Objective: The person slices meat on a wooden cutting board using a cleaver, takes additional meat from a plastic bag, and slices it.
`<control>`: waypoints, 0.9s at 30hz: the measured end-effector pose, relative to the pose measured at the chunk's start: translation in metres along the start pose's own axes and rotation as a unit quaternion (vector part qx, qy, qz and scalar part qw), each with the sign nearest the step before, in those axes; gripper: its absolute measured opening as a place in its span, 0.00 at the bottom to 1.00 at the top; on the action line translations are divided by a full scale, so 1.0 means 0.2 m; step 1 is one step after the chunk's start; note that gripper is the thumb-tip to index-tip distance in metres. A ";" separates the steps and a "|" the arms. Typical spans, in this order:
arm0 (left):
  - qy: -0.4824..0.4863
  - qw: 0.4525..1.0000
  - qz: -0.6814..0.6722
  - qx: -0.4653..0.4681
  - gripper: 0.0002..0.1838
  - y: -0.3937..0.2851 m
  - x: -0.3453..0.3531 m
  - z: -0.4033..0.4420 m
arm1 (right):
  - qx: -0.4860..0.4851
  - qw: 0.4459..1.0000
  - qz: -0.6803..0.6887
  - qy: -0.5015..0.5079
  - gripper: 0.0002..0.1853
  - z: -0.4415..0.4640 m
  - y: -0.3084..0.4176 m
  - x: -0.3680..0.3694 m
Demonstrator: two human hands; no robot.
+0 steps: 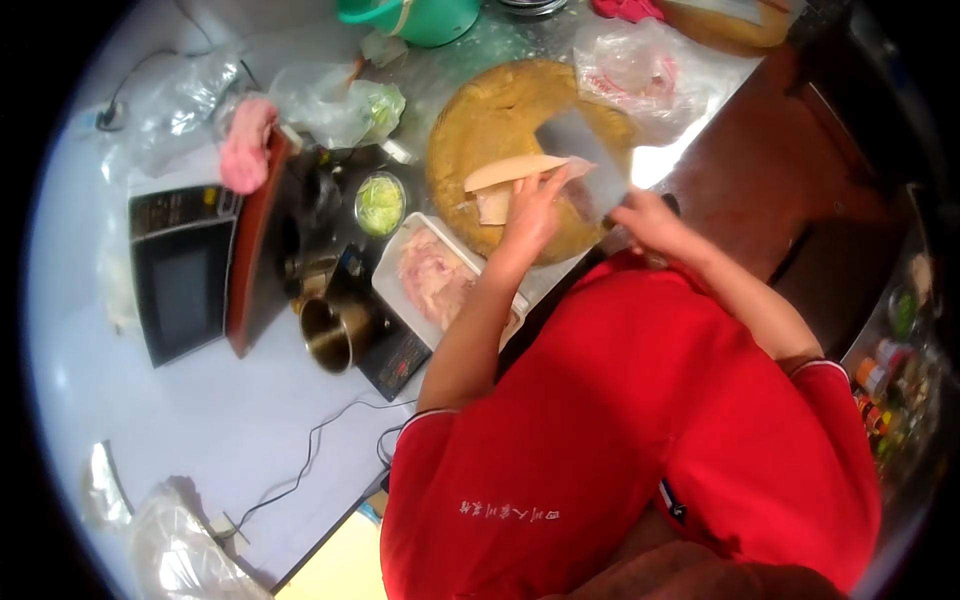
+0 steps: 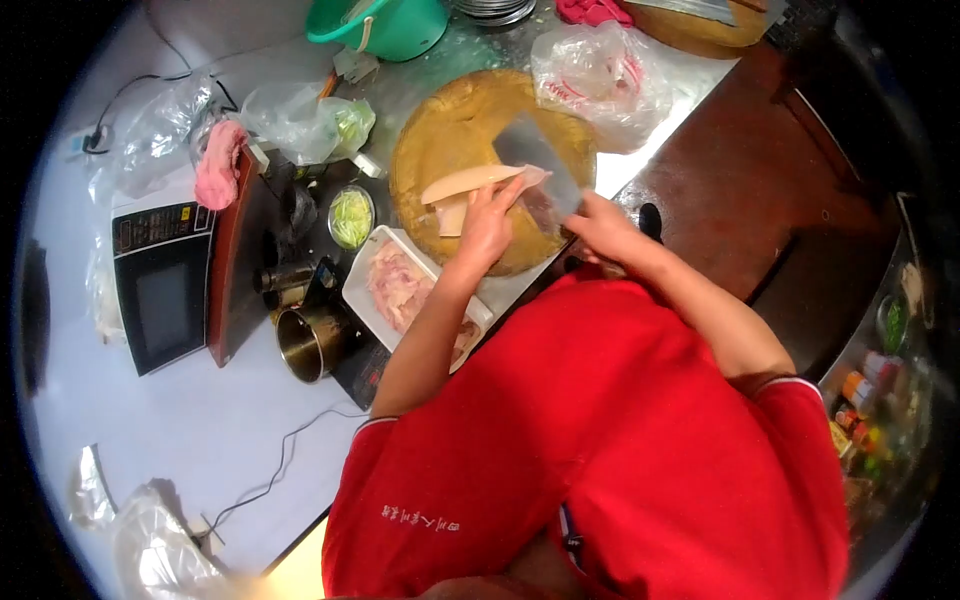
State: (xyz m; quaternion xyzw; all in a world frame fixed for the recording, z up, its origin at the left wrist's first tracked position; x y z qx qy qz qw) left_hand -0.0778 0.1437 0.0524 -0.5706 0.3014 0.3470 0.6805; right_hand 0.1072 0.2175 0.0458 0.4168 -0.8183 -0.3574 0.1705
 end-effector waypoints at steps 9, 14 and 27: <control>-0.075 0.997 0.010 0.027 0.38 0.09 -0.01 -0.04 | -0.056 0.993 -0.014 -0.101 0.19 0.08 0.08 0.19; -0.180 0.972 0.147 -0.012 0.28 0.39 -0.10 0.02 | -0.027 0.988 -0.077 -0.133 0.17 0.00 -0.04 0.22; -0.135 0.986 0.096 0.033 0.14 -0.02 -0.04 -0.05 | -0.080 0.951 -0.235 -0.182 0.16 -0.25 0.21 -0.28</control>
Point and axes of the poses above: each hand's wrist, its own z-axis towards the middle knuckle, its own x-axis out of the palm, y = z × x, the point moved 7 cm from there along z, towards the middle knuckle, and after that the axes turned 11 degrees about x, right-handed, at the moved point
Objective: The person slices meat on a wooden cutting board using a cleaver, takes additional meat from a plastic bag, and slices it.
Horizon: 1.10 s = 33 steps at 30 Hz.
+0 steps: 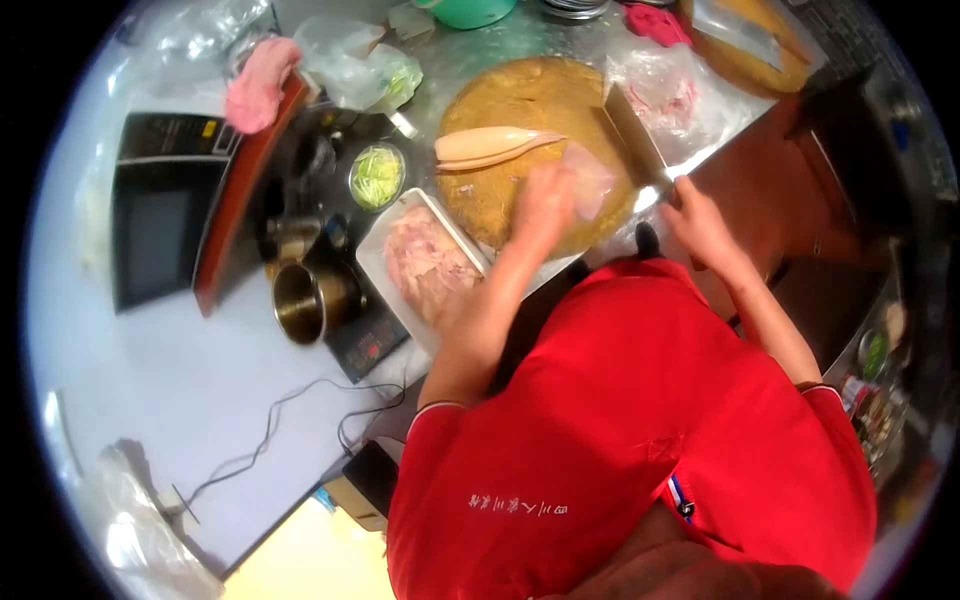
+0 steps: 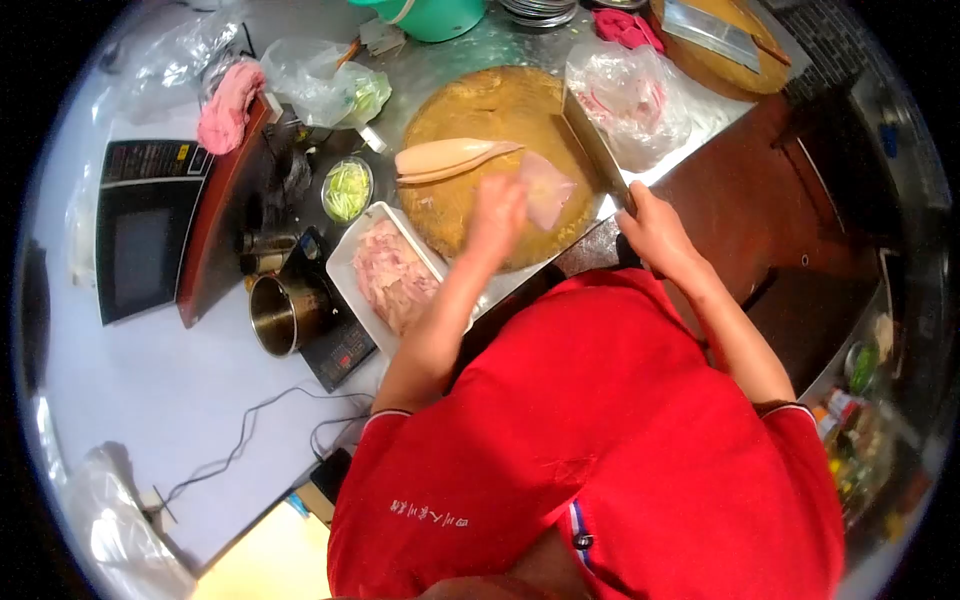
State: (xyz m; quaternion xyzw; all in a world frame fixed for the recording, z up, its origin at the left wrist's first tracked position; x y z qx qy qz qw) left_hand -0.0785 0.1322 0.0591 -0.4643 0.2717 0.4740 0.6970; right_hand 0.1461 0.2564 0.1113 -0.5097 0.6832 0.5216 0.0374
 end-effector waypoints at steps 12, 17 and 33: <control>-0.060 0.983 0.039 -0.171 0.15 -0.15 0.19 0.10 | 0.103 0.968 0.097 0.206 0.18 0.12 -0.05 -0.12; -0.068 0.976 0.076 -0.192 0.15 -0.14 0.20 0.14 | 0.004 0.964 -0.038 0.263 0.25 0.22 -0.10 -0.17; 0.076 0.972 0.046 -0.216 0.20 -0.11 0.18 0.21 | 0.035 0.942 -0.031 0.334 0.31 0.31 -0.18 -0.26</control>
Point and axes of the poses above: each hand's wrist, its own z-axis towards the middle knuckle, its own x-axis out of the palm, y = z × x, the point moved 7 cm from there along z, towards the middle knuckle, and after that the axes turned 11 degrees about x, right-handed, at the moved point
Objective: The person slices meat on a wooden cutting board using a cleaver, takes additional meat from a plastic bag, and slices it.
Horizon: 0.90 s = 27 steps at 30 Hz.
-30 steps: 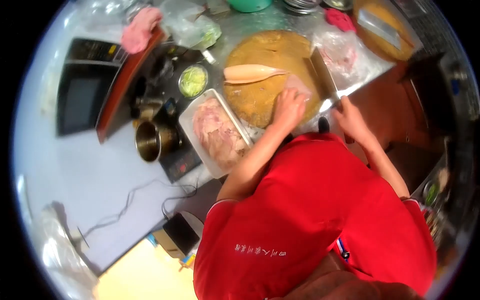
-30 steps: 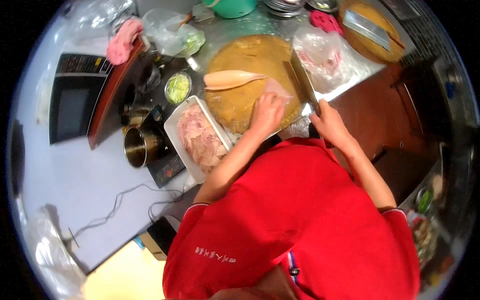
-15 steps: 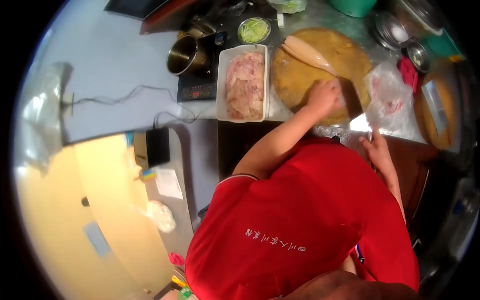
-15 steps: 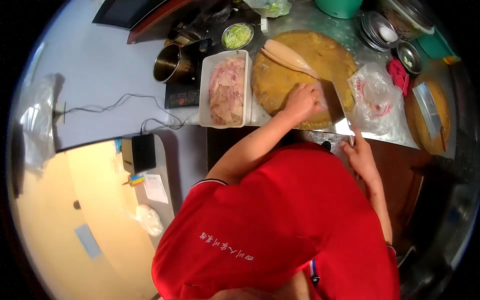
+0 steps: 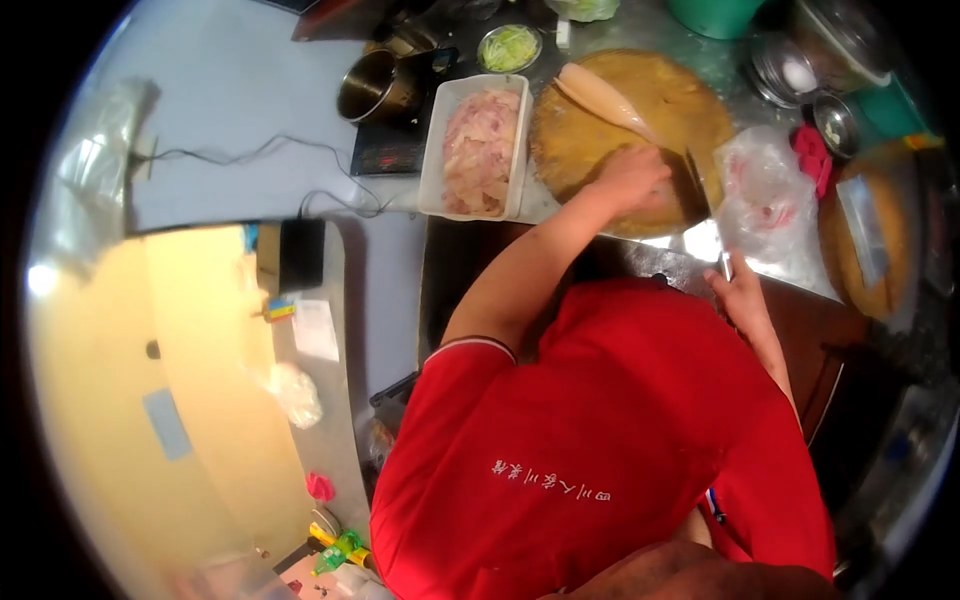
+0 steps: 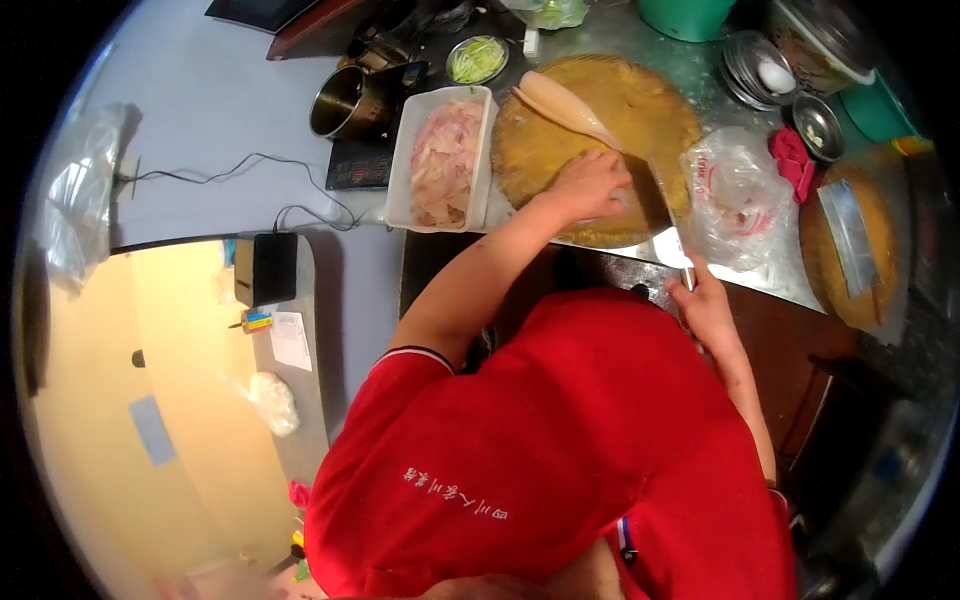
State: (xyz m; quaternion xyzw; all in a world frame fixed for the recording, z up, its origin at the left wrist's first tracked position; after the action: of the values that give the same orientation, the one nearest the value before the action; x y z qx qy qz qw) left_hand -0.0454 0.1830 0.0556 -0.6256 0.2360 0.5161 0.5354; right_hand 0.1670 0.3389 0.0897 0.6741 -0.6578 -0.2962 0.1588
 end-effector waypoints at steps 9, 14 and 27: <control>-0.143 0.979 0.080 -0.123 0.16 -0.02 -0.01 -0.20 | -0.068 0.992 -0.107 -0.024 0.32 -0.03 0.04 -0.03; -0.193 0.981 -0.010 -0.023 0.12 -0.06 0.03 -0.34 | -0.201 0.964 -0.177 -0.006 0.33 -0.02 0.18 0.08; -0.142 0.987 0.074 0.000 0.31 -0.03 0.06 -0.43 | -0.228 0.919 -0.322 0.012 0.30 0.01 0.29 0.22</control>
State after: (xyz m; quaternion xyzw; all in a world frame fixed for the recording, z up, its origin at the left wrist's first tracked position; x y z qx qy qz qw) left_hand -0.0017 0.1099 0.0386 -0.5263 0.2030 0.6380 0.5243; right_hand 0.1192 0.2917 0.1151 0.7984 -0.3183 -0.4650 0.2123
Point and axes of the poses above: each hand's wrist, its own z-axis towards the middle knuckle, its own x-axis out of the palm, y = z × x, the point moved 7 cm from there along z, towards the middle knuckle, and after that the axes turned 11 degrees about x, right-handed, at the moved point
